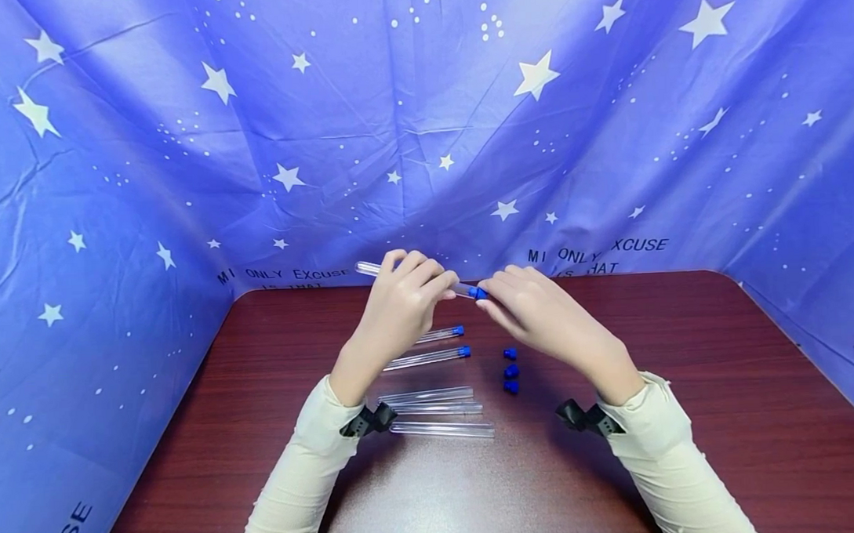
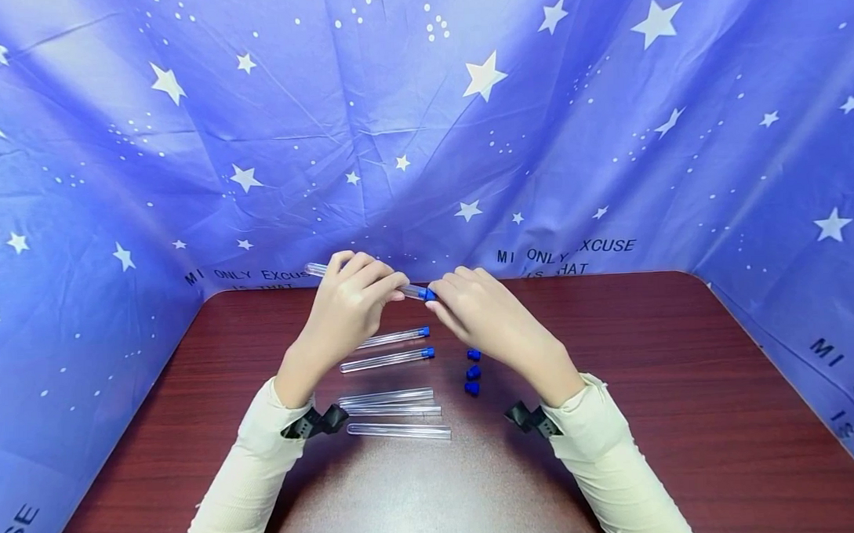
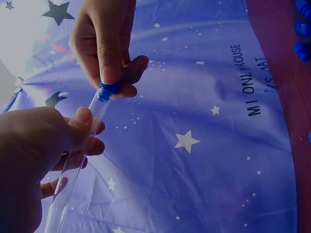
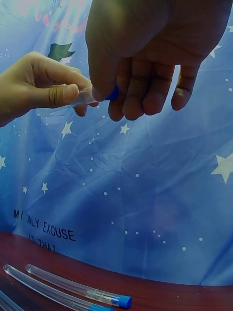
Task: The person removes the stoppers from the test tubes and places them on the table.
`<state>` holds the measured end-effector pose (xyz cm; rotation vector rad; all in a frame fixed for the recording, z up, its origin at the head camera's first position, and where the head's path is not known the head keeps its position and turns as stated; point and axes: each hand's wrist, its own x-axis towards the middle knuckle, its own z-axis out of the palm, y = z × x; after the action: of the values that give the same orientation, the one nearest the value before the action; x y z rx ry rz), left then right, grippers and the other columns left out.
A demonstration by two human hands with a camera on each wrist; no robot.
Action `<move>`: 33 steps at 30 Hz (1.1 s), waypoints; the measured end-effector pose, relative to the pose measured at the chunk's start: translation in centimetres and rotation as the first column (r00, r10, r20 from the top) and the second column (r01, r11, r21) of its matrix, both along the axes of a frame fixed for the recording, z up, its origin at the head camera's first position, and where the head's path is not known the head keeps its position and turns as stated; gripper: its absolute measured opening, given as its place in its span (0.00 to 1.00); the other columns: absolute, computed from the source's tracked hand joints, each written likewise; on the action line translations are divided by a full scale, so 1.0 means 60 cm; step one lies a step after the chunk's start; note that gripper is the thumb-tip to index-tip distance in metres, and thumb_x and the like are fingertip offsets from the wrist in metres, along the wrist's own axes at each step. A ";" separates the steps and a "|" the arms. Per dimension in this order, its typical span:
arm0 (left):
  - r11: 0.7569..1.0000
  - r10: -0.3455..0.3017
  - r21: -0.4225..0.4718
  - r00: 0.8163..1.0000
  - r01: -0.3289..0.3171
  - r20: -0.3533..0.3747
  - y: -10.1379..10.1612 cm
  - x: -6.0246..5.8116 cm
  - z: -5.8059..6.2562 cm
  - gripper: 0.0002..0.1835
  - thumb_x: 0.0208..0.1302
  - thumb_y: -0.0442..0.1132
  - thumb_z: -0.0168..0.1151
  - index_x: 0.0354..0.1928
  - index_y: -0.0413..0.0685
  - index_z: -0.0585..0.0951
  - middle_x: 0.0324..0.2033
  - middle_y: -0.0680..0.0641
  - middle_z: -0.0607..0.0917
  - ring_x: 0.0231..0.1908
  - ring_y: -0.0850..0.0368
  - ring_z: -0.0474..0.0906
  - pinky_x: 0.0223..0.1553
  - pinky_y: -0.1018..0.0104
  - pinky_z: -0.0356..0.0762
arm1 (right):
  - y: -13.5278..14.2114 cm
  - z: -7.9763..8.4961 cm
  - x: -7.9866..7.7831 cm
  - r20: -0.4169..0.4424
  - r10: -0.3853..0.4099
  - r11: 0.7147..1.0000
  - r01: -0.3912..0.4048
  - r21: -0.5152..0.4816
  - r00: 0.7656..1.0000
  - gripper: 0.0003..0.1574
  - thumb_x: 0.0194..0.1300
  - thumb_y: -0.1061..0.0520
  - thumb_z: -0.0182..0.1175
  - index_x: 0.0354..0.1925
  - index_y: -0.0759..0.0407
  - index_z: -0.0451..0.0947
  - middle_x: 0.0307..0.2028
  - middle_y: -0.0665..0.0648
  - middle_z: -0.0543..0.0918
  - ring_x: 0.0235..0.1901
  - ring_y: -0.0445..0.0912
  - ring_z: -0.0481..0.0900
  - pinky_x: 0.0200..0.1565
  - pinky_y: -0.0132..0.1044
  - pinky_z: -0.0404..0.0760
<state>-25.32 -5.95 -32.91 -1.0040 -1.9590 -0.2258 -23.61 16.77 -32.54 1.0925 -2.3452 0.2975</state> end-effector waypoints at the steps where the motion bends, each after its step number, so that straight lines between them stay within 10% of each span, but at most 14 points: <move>1: 1.000 -0.003 0.001 1.000 0.003 0.000 0.000 0.001 0.001 0.06 0.69 0.41 0.65 0.39 0.49 0.88 0.34 0.52 0.87 0.38 0.54 0.79 0.50 0.55 0.73 | 0.000 0.000 0.001 0.010 -0.004 1.000 0.004 0.003 1.000 0.07 0.70 0.58 0.62 0.39 0.63 0.79 0.27 0.54 0.76 0.30 0.50 0.72 0.37 0.44 0.73; 33: 1.000 -0.027 -0.009 0.999 0.028 0.032 -0.003 0.005 0.005 0.06 0.62 0.41 0.72 0.40 0.50 0.89 0.34 0.53 0.87 0.38 0.55 0.79 0.51 0.56 0.73 | 0.007 0.005 0.000 0.039 -0.002 0.999 0.004 -0.033 0.999 0.07 0.69 0.57 0.62 0.39 0.60 0.83 0.27 0.52 0.76 0.29 0.46 0.71 0.37 0.42 0.71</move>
<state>-25.01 -6.15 -32.61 -1.0398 -1.9774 -0.2491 -23.59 17.16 -32.25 1.0764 -2.3672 0.3581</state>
